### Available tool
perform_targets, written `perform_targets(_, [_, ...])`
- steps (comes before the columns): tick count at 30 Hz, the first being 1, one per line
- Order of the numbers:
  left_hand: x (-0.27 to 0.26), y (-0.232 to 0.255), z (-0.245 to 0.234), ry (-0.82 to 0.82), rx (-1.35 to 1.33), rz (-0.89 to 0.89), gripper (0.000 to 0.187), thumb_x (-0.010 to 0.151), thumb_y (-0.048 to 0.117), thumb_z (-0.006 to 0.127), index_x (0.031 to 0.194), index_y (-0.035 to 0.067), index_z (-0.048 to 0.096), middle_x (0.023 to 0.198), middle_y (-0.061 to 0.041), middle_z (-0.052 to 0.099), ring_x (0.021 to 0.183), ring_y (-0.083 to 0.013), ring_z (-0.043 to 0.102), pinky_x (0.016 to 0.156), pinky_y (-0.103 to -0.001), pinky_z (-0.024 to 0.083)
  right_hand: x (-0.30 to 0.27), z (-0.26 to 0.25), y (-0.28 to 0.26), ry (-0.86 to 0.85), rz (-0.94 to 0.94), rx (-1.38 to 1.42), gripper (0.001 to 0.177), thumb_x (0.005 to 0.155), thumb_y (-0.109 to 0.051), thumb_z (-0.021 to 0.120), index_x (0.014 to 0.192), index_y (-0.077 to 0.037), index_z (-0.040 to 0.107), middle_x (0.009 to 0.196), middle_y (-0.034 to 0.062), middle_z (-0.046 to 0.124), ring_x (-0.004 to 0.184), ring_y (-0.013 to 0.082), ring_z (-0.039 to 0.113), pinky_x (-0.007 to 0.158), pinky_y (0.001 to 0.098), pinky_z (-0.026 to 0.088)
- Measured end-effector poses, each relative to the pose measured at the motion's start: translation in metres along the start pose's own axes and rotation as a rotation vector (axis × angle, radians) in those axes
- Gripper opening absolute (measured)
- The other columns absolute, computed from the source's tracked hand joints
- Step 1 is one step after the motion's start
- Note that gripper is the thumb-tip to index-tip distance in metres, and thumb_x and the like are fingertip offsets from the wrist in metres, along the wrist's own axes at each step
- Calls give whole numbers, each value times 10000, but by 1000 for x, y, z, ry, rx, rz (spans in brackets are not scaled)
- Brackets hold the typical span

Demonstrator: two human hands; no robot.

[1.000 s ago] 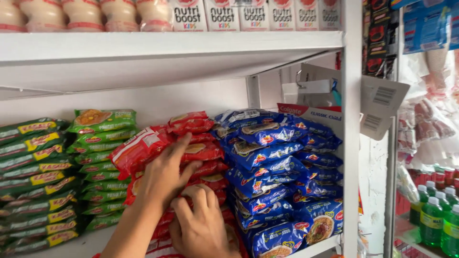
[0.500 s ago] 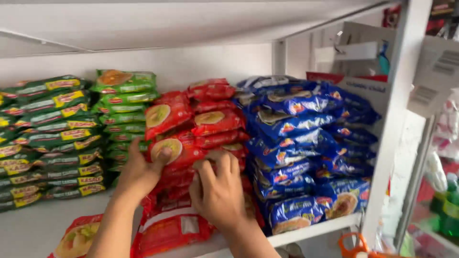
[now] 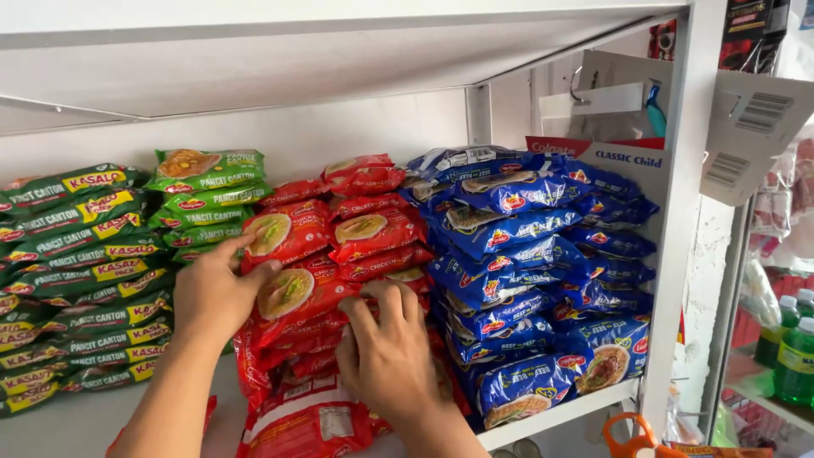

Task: Stocking instant noodle packs onto shelves from a cardboard box.

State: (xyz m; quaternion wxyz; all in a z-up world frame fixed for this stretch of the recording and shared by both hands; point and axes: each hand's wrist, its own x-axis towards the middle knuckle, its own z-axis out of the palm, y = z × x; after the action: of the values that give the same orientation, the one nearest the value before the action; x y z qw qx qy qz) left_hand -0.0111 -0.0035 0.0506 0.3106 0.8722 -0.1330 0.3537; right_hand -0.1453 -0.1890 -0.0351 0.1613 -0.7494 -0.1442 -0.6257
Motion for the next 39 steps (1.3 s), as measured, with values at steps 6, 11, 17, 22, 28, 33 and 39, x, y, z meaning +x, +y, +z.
perform_targets(6, [21,14,-3,197,107,195,404,890,466,776,1220,234,783,952,-199,757,876,-399,723,797,-479,566,1,0,0,14,-14,-2,334,829,-122,685,1157,-65,657,1224,191,557,1142,418,531,965,520,469])
perform_targets(11, [56,10,20,234,-80,302,330,904,393,762,1177,209,785,1002,-170,763,884,-375,731,830,-460,559,3,4,5,9,-37,-45,333,816,-112,682,1145,-63,656,1219,187,557,1109,405,542,935,508,479])
perform_targets(17, [61,13,35,177,-66,284,306,922,363,728,1190,230,791,1036,-157,759,946,-411,702,857,-489,546,1,4,6,3,-42,-71,338,812,-109,680,1146,-72,655,1215,187,551,1101,407,538,919,510,483])
perform_targets(22, [39,15,-1,174,-53,142,497,988,434,674,1387,142,624,1011,-190,749,1002,-429,694,896,-524,519,2,5,7,15,-48,-74,340,810,-99,677,1149,-76,651,1210,185,548,1106,405,537,933,508,480])
perform_targets(28, [16,-49,-27,-28,175,138,695,919,379,667,1492,36,477,1164,-223,719,1095,-422,679,949,-506,516,0,4,5,20,-51,-37,328,828,-90,685,1153,-74,645,1205,190,546,1094,407,525,947,502,470])
perform_targets(33, [-29,-58,-43,-438,310,182,989,738,523,846,1450,-11,415,1231,-298,630,1130,-396,649,947,-454,520,-1,5,0,36,-70,-20,318,832,-100,692,1144,-71,637,1200,193,541,1086,414,517,955,513,462])
perform_targets(39, [-69,-25,-34,-562,447,-66,679,715,640,781,1165,132,754,1127,-198,749,1074,-362,731,959,-455,561,2,6,-1,21,-119,-18,322,826,-107,693,1140,-62,639,1204,197,543,1099,424,514,966,522,462])
